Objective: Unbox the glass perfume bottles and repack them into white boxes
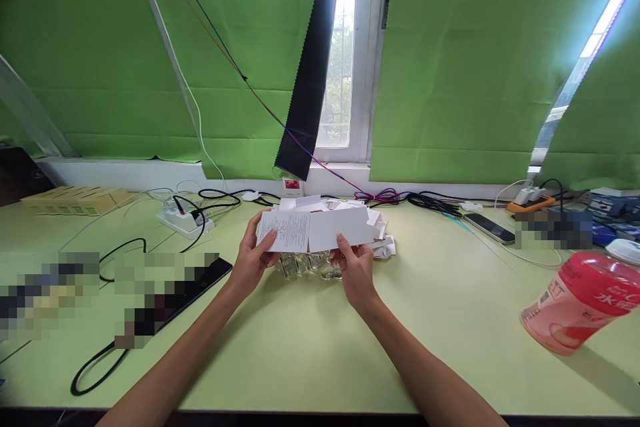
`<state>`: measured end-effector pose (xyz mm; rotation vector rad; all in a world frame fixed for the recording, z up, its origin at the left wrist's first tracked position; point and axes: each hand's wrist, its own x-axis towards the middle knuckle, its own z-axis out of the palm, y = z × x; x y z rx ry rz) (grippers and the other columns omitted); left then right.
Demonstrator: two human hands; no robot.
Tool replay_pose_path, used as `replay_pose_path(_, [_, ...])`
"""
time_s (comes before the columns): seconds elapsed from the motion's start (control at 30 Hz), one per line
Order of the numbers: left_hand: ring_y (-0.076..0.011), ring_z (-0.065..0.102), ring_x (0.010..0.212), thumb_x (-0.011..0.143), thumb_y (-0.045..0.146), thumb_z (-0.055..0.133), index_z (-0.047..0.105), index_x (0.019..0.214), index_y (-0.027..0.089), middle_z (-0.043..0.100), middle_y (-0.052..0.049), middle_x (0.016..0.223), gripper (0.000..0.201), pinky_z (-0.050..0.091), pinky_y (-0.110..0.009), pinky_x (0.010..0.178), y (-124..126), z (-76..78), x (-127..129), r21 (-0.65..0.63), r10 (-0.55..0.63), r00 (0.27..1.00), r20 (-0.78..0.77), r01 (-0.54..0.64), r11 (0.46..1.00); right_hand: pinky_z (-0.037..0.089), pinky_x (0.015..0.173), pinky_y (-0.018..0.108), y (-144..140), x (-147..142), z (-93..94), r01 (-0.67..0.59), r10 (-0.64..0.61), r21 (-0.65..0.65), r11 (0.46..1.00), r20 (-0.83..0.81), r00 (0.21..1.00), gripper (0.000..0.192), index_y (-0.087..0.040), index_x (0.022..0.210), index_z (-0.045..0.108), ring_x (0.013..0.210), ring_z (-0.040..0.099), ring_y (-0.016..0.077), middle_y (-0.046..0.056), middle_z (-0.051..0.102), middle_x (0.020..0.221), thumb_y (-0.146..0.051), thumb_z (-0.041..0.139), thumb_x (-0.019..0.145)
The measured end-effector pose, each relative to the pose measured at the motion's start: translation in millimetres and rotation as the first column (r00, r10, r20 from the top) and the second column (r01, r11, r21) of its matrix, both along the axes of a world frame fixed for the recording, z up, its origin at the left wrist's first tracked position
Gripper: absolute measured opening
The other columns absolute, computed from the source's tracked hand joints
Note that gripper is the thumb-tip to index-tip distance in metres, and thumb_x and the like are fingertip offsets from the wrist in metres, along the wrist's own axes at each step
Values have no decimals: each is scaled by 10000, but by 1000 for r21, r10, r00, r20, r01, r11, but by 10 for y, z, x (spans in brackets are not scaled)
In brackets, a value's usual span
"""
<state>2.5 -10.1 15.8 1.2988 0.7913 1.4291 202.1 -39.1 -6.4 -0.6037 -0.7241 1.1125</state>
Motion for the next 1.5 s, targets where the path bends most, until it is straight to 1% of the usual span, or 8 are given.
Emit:
replay_pose_path(0.23, [-55,393,475,814,482,733,432,1368,332,581,27,809,648,274,-202,428,-13,5,8,11,0,1000,-12,1,1000,427,481,252,-11,-19,14,-1,1,13,1000,5,1000,398,-164,901,649,534,517,108,-7,616,706,-413,871,684])
replay_pose_path(0.47, [-55,399,467,831,476,719,436,1347,336,570,40,785,605,276,-200,423,-27,1,17,30,-3,999,-38,4,1000,417,484,257,-14,-28,18,40,-41,15,999,54,998,402,-149,884,675,525,515,119,-10,602,644,-444,869,691])
replay_pose_path(0.7, [-63,446,484,862,479,692,384,1362,330,591,44,783,606,328,-175,409,-65,-1,34,55,5,992,-126,2,998,420,502,266,-13,-33,-25,43,-47,33,999,138,989,370,-143,843,684,545,505,130,5,599,621,-466,832,741])
replay_pose_path(0.87, [-59,441,491,858,475,699,387,1350,326,597,43,798,601,349,-167,410,-78,2,48,68,11,991,-131,-2,998,411,501,274,6,-24,-71,53,-60,42,998,183,981,349,-149,806,685,531,492,136,6,593,590,-476,804,769])
replay_pose_path(1.0, [-69,476,491,857,472,700,371,1348,322,603,38,794,610,381,-177,419,-69,-4,47,75,5,990,-143,6,997,397,488,270,15,-21,-94,56,-65,47,997,224,972,348,-149,777,678,515,479,130,7,582,571,-477,791,783])
replay_pose_path(1.17, [-65,483,469,862,458,697,365,1345,318,618,34,810,602,406,-187,418,-61,-14,39,92,7,988,-155,7,996,360,439,255,5,-31,-85,52,-55,20,998,246,968,383,-137,791,679,483,455,119,0,560,549,-503,789,776])
replay_pose_path(1.4, [-67,500,448,864,452,695,359,1340,314,638,30,819,599,416,-191,405,-73,-4,48,95,-1,987,-159,16,995,348,431,254,27,-42,-110,52,-57,24,998,291,955,413,-132,822,675,457,443,113,-9,551,529,-535,760,798])
replay_pose_path(1.5, [-76,506,439,850,464,705,351,1328,307,624,46,771,615,403,-188,388,-93,9,72,92,-5,988,-154,19,996,346,435,256,28,-48,-129,54,-62,34,998,331,941,420,-130,837,677,453,442,114,-10,551,526,-544,745,810])
